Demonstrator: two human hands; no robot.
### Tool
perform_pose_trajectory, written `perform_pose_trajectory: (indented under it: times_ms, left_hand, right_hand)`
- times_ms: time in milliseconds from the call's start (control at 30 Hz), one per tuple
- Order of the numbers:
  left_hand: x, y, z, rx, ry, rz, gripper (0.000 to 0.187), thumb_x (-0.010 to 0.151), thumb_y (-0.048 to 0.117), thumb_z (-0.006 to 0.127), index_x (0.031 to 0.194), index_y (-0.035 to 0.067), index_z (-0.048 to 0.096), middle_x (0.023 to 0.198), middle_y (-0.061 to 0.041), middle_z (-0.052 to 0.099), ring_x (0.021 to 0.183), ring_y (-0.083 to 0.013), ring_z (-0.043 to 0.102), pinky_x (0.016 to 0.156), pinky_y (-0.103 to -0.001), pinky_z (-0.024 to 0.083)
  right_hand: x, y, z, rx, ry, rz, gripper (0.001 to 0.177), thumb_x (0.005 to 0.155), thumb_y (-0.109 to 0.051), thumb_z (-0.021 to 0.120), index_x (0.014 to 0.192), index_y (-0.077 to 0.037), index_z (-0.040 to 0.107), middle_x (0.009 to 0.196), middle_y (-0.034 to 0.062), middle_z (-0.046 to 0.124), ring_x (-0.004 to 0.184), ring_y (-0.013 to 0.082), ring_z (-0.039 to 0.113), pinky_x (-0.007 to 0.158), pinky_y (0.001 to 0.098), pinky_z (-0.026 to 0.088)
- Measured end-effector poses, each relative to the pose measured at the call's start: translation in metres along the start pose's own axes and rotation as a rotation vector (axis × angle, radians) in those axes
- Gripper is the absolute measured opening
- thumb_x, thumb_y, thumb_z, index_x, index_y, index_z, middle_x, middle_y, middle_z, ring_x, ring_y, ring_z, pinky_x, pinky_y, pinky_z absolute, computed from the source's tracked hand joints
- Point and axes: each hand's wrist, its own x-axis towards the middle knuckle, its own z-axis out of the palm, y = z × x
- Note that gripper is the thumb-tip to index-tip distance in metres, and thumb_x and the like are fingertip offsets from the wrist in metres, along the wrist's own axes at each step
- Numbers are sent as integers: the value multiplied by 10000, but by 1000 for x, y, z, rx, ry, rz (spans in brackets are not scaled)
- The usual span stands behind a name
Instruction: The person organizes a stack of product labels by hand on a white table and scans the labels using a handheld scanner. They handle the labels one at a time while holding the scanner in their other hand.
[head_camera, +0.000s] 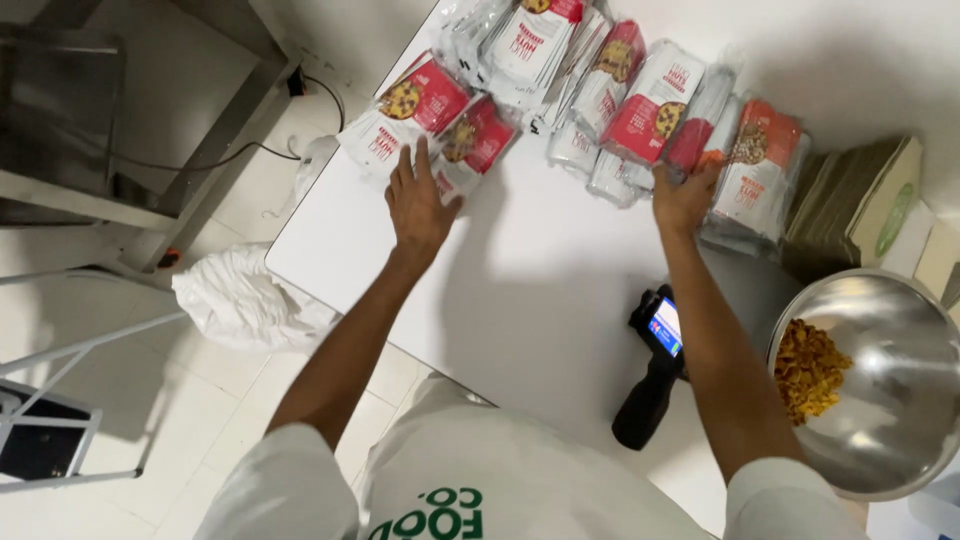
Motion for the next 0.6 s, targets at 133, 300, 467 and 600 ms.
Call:
perform_pose_trajectory:
  times_ms: [133, 300, 467, 600]
  left_hand:
    - [-29, -5, 18, -153, 25, 41, 874, 875, 156, 824, 1585, 118, 317, 1473, -249, 451, 1362, -457, 478, 1083, -631, 437]
    - [-65, 5, 17, -315, -155, -83, 608, 965, 209, 723, 1501, 169, 441, 1416, -144, 534, 1346, -328, 538, 1114, -512, 440]
    - [-84, 44, 17, -610, -166, -4, 543, 941, 298, 767, 1396, 109, 538, 1340, -170, 597, 1291, -358, 584, 1090, -516, 483]
    - [-95, 77, 46, -942, -473, -173, 540, 887, 546, 799, 1308, 256, 626, 1245, -22, 698, 1201, -161, 666, 1008, -339, 569]
  right_hand:
    - [70, 40, 39, -141, 63, -40, 767, 817, -637, 815, 1301, -123, 516, 1166, 147, 657, 1079, 403, 696, 862, 596, 551]
    - [103, 90, 45, -175, 308, -63, 185, 944, -249, 708, 1003, -81, 759, 814, 77, 722, 777, 308, 775, 663, 418, 647]
    - [-52, -37, -93, 466, 85, 51, 174, 1006, -247, 728, 1040, -78, 706, 808, 25, 583, 696, 174, 656, 746, 474, 662]
    - [-137, -35, -113, 1063, -238, 406, 151, 974, -203, 728, 1034, -109, 626, 803, -48, 542, 697, 105, 636, 920, 524, 650]
